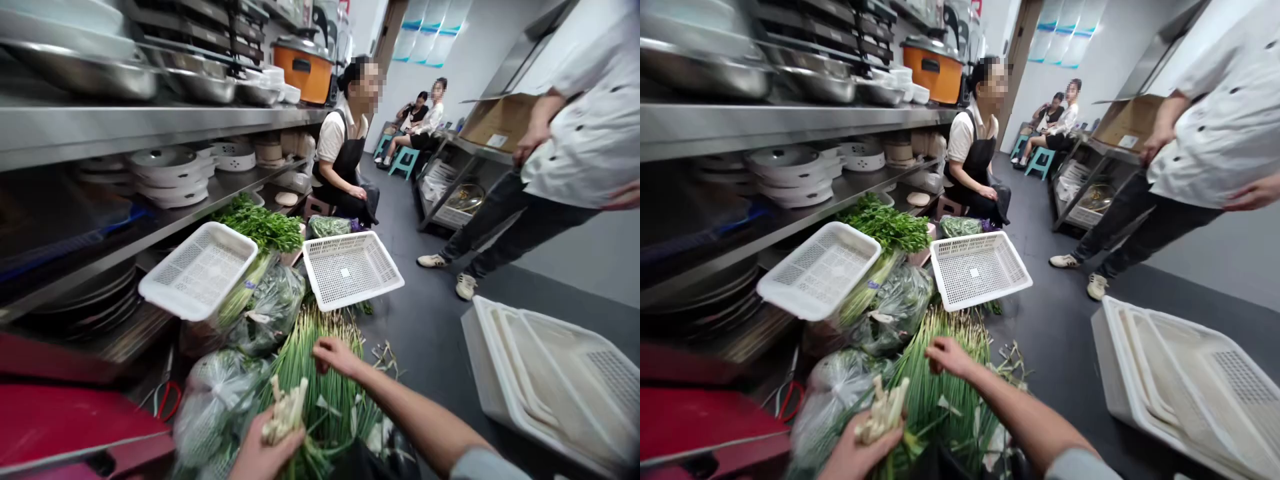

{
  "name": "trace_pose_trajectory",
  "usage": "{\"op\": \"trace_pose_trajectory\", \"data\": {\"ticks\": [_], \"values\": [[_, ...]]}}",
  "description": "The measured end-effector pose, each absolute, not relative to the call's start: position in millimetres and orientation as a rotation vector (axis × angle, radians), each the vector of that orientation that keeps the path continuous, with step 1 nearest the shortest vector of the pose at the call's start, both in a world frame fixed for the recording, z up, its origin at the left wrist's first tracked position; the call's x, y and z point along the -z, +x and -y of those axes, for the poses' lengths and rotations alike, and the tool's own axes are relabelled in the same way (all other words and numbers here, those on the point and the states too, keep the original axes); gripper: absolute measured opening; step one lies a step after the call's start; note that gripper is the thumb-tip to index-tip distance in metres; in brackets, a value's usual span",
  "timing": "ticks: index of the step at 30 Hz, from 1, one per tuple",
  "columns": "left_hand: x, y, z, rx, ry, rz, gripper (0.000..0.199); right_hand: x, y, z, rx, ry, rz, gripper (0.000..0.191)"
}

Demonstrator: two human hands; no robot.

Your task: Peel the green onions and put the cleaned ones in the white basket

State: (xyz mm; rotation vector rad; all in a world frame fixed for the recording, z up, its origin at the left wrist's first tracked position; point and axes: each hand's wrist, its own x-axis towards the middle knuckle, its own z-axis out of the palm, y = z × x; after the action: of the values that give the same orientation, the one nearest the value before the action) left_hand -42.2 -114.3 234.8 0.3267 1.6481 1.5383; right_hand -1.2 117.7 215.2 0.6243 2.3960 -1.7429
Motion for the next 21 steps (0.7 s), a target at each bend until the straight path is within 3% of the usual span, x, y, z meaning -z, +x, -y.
{"op": "trace_pose_trajectory", "data": {"ticks": [3,6,9,14,21], "values": [[-254.7,-39.3,111.3,-1.576,0.324,-1.524,0.041,-225.4,68.5,-72.9,1.927,0.449,-2.368,0.034],[-275.2,-34.9,107.6,-1.695,0.273,-1.339,0.038,-257.4,107.5,-46.4,1.814,0.246,-2.434,0.047],[-287.8,-24.9,100.8,-1.8,0.264,-1.184,0.036,-278.6,118.1,-30.8,1.731,0.316,-2.543,0.059],[-314.4,0.9,90.6,-1.786,0.371,-1.057,0.028,-284.7,122.8,-16.1,2.019,0.527,-2.542,0.028],[-334.8,20.4,91.6,-1.734,0.363,-1.263,0.03,-325.8,176.5,-66.8,2.905,0.738,-1.793,0.03]]}}
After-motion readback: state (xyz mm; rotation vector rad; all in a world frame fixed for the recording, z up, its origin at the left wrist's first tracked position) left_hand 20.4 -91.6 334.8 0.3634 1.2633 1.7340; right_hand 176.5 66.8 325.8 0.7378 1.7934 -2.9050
